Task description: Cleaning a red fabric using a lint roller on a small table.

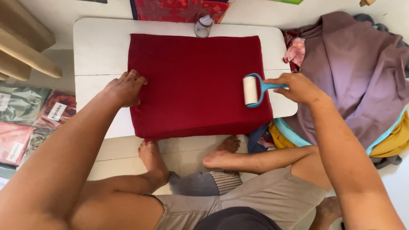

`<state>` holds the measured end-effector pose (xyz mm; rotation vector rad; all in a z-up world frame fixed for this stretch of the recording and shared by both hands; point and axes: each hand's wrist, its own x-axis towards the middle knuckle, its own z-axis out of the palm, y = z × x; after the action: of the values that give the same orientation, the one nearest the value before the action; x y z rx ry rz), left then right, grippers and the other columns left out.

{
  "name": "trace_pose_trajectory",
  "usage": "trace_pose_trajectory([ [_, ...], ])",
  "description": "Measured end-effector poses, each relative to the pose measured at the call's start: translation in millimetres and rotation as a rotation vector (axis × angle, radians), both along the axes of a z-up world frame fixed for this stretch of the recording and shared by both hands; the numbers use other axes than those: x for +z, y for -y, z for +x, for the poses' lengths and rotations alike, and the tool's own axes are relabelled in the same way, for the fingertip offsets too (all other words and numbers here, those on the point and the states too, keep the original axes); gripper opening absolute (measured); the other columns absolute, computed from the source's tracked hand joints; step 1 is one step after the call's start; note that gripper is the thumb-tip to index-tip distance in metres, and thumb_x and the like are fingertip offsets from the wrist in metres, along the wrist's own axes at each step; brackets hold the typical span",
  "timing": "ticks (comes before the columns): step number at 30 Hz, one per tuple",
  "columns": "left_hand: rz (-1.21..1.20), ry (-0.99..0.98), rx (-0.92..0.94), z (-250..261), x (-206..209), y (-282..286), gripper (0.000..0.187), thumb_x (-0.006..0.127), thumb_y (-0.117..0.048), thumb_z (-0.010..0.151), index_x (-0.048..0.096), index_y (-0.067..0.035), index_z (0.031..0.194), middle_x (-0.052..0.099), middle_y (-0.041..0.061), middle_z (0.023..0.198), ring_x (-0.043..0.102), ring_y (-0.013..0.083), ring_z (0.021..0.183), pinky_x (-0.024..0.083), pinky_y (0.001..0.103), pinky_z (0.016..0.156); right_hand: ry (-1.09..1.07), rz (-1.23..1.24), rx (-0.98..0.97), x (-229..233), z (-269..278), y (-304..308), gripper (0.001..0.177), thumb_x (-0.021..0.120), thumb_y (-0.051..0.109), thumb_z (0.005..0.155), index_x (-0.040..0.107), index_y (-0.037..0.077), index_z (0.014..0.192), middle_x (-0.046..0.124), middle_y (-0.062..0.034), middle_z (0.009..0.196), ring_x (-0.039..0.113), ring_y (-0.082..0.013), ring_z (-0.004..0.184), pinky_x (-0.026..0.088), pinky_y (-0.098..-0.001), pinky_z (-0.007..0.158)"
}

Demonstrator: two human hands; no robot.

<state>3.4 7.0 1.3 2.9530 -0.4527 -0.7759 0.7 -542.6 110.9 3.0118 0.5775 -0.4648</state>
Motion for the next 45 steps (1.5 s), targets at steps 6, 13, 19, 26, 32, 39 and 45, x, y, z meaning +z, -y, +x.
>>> trace_pose_trajectory([
  [6, 0.003, 0.196, -0.063, 10, -4, -17, 0.046, 0.068, -0.006, 0.087, 0.066, -0.011, 0.132, 0.057, 0.015, 0.138, 0.048, 0.0336, 0.140, 0.053, 0.050, 0.100, 0.073, 0.097, 0.234, -28, 8, -111, 0.040, 0.070, 0.033, 0.093, 0.069, 0.043, 0.132, 0.075, -0.0053, 0.099, 0.072, -0.0326, 0.098, 0.057, -0.0490, 0.087],
  [13, -0.073, 0.215, -0.035, 15, 20, -16, 0.058, 0.059, 0.005, 0.081, 0.056, -0.006, 0.138, 0.057, 0.020, 0.135, 0.053, 0.0376, 0.133, 0.055, 0.052, 0.096, 0.099, 0.086, 0.313, -63, 1, -281, 0.041, 0.063, 0.035, 0.094, 0.064, 0.045, 0.134, 0.069, -0.0071, 0.097, 0.072, -0.0325, 0.093, 0.054, -0.0502, 0.081],
  [19, -0.093, 0.069, 0.007, 19, -6, -20, 0.060, 0.063, 0.006, 0.084, 0.043, -0.004, 0.140, 0.050, 0.027, 0.147, 0.053, 0.0415, 0.134, 0.052, 0.055, 0.102, -0.057, 0.361, 0.287, -79, -2, -324, 0.047, 0.059, 0.026, 0.098, 0.059, 0.041, 0.143, 0.069, -0.0111, 0.097, 0.072, -0.0353, 0.091, 0.054, -0.0487, 0.082],
  [26, -0.037, 0.001, -0.014, 8, -7, -12, 0.075, 0.084, -0.028, 0.079, 0.050, -0.009, 0.143, 0.051, 0.019, 0.144, 0.051, 0.0358, 0.135, 0.056, 0.054, 0.097, -0.106, 0.468, 0.292, -44, 18, -221, 0.041, 0.070, 0.020, 0.092, 0.071, 0.024, 0.133, 0.070, -0.0227, 0.093, 0.069, -0.0465, 0.088, 0.056, -0.0527, 0.079],
  [32, -0.015, 0.022, 0.028, 6, -20, -9, 0.081, 0.089, -0.032, 0.075, 0.053, -0.013, 0.145, 0.051, 0.017, 0.143, 0.050, 0.0332, 0.136, 0.058, 0.053, 0.097, 0.017, 0.202, 0.146, -20, 38, -82, 0.040, 0.076, 0.027, 0.086, 0.076, 0.033, 0.126, 0.071, -0.0176, 0.087, 0.070, -0.0424, 0.085, 0.057, -0.0510, 0.080],
  [39, -0.016, 0.017, 0.009, 0, 7, -5, 0.089, 0.093, -0.032, 0.069, 0.054, -0.013, 0.146, 0.052, 0.017, 0.142, 0.051, 0.0331, 0.137, 0.058, 0.052, 0.099, 0.059, -0.206, -0.053, -25, 53, 45, 0.041, 0.071, 0.039, 0.087, 0.068, 0.059, 0.122, 0.073, -0.0099, 0.091, 0.073, -0.0359, 0.093, 0.058, -0.0473, 0.086],
  [45, -0.063, 0.035, -0.010, 2, 9, -16, 0.068, 0.080, -0.027, 0.083, 0.056, -0.011, 0.145, 0.056, 0.017, 0.142, 0.055, 0.0330, 0.135, 0.056, 0.053, 0.102, 0.076, -0.207, -0.001, -19, 51, 9, 0.038, 0.071, 0.038, 0.088, 0.072, 0.050, 0.124, 0.075, -0.0118, 0.094, 0.074, -0.0365, 0.092, 0.059, -0.0474, 0.087],
])
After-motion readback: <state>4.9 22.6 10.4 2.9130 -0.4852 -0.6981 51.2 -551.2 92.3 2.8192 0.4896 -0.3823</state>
